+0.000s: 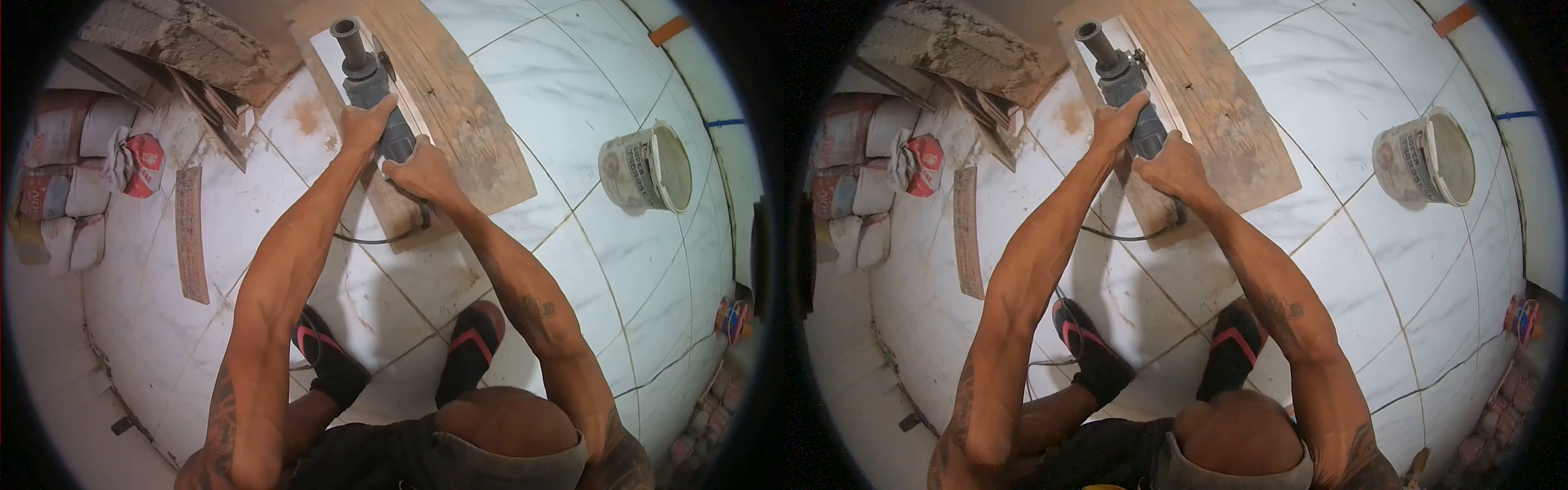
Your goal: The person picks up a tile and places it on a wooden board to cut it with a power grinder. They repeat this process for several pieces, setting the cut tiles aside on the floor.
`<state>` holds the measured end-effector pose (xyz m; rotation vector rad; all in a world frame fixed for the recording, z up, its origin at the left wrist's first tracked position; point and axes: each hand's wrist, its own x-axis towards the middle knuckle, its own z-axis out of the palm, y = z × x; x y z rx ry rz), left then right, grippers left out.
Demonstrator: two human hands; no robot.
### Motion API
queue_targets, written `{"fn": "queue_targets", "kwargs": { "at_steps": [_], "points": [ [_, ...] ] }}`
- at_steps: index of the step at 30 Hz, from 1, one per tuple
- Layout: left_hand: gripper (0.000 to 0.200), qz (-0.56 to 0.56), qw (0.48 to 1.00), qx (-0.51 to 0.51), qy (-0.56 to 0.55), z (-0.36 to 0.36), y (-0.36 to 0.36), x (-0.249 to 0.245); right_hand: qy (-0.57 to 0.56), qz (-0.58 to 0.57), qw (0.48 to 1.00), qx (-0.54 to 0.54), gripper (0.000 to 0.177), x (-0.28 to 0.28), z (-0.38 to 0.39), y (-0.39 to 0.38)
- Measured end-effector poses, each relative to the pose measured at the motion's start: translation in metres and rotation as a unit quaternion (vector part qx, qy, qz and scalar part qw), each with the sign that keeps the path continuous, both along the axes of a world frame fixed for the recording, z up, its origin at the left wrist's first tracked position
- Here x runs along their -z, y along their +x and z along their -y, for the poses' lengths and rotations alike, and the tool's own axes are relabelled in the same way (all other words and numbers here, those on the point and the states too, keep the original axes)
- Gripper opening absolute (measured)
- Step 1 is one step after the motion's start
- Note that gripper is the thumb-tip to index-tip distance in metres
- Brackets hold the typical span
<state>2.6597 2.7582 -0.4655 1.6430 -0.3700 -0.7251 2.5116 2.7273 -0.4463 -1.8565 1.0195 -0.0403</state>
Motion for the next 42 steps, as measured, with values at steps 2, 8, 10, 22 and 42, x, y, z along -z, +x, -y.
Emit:
{"fn": "queue_targets", "kwargs": {
  "at_steps": [2, 8, 10, 22, 42],
  "points": [
    [0.04, -0.015, 1.0, 0.0, 0.009, -0.001, -0.001, 0.002, 0.008, -0.001, 1.0, 0.0, 0.073, -0.006, 0.0, -0.003],
    [0.039, -0.006, 1.0, -0.017, 0.02, 0.005, 0.009, 0.006, -0.002, 0.013, 1.0, 0.007, 0.072, -0.006, 0.001, 0.003],
    [0.039, -0.012, 1.0, -0.021, 0.019, 0.008, 0.009, 0.001, -0.002, 0.017, 1.0, 0.008, 0.072, -0.005, 0.004, 0.006],
    [0.039, -0.021, 1.0, -0.016, 0.005, -0.001, -0.002, 0.005, 0.014, 0.011, 1.0, 0.0, 0.078, 0.001, -0.002, -0.005],
    [0.037, 0.007, 1.0, -0.019, 0.015, -0.019, -0.034, 0.009, 0.008, -0.001, 1.0, -0.01, 0.076, -0.003, -0.02, -0.04]
  ]
}}
